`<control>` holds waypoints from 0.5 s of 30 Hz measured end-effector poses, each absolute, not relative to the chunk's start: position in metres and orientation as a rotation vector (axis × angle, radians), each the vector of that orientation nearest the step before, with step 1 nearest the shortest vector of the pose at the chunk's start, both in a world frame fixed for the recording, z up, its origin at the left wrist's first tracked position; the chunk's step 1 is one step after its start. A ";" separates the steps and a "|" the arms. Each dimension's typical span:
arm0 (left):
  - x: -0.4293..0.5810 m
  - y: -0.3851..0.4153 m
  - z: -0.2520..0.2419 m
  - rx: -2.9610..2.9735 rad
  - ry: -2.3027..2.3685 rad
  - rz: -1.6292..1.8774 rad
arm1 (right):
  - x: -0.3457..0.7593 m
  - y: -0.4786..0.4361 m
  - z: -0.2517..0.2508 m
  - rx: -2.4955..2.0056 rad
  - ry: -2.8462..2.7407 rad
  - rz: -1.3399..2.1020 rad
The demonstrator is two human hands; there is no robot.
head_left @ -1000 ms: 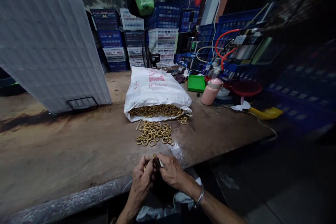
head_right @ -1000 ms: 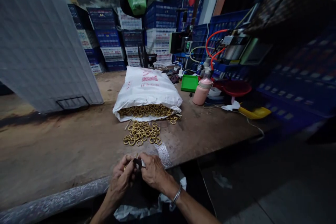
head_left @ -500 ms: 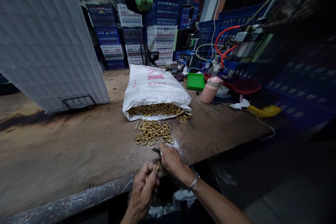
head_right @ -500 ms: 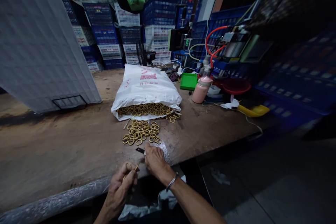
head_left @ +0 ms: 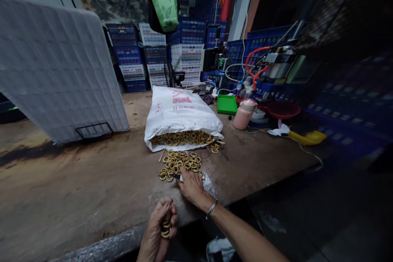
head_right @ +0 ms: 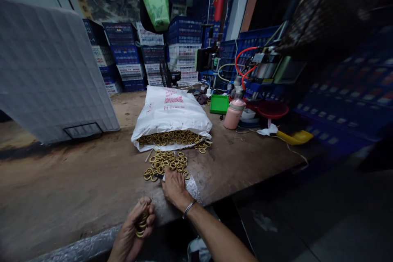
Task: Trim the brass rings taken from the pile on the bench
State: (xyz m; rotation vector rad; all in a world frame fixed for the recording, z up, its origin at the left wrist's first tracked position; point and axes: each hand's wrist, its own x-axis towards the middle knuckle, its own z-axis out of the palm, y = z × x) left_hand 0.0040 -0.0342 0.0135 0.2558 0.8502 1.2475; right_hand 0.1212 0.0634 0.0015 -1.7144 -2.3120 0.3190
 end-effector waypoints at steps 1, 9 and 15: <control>0.003 -0.034 0.014 0.230 0.847 1.247 | 0.122 0.065 0.001 -1.717 -2.301 0.327; 0.007 -0.029 0.016 0.306 1.002 1.339 | 0.135 0.050 0.005 -1.321 -2.092 0.707; 0.019 -0.028 0.014 0.490 1.207 1.392 | 0.133 0.023 0.015 -1.136 -1.981 0.862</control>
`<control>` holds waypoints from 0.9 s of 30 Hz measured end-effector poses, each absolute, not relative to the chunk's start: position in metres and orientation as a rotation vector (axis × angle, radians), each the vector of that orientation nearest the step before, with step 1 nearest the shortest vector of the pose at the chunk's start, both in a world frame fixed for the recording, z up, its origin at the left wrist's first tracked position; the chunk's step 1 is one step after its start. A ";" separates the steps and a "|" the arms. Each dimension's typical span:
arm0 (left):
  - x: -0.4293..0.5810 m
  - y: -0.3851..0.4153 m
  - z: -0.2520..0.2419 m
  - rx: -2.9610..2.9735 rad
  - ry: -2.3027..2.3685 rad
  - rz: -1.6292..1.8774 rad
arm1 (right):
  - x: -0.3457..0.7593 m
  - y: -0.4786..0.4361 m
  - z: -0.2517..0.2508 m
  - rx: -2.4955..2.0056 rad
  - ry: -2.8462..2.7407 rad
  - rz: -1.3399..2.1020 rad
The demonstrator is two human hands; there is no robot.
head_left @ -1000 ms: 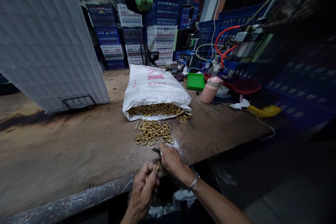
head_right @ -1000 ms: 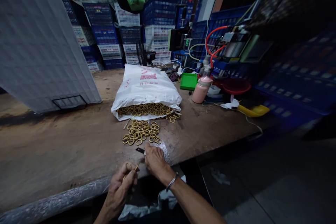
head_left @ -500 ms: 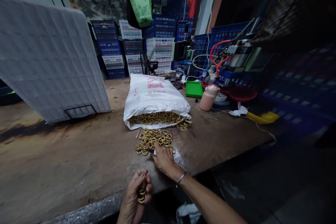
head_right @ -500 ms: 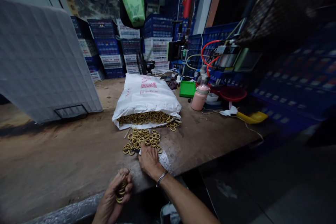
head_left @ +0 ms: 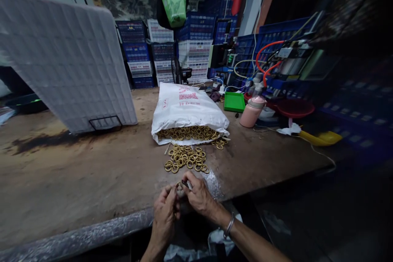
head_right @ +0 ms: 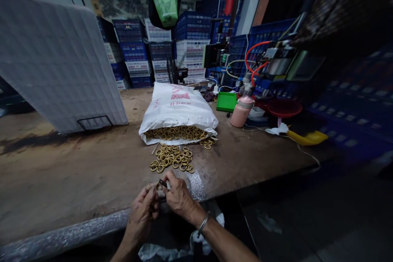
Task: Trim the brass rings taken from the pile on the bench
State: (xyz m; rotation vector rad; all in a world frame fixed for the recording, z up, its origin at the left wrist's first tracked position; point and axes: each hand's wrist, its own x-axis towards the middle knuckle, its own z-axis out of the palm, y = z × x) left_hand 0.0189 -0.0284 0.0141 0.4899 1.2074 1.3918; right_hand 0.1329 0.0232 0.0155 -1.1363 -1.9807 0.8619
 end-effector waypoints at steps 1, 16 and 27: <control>0.020 -0.028 0.014 0.538 1.239 1.376 | 0.132 0.021 0.019 -1.132 -1.964 0.902; 0.021 -0.035 0.021 0.602 1.198 1.189 | 0.130 0.024 0.026 -1.244 -1.864 1.177; 0.019 -0.031 0.021 0.760 1.297 1.242 | 0.141 0.014 0.025 -1.239 -2.377 0.824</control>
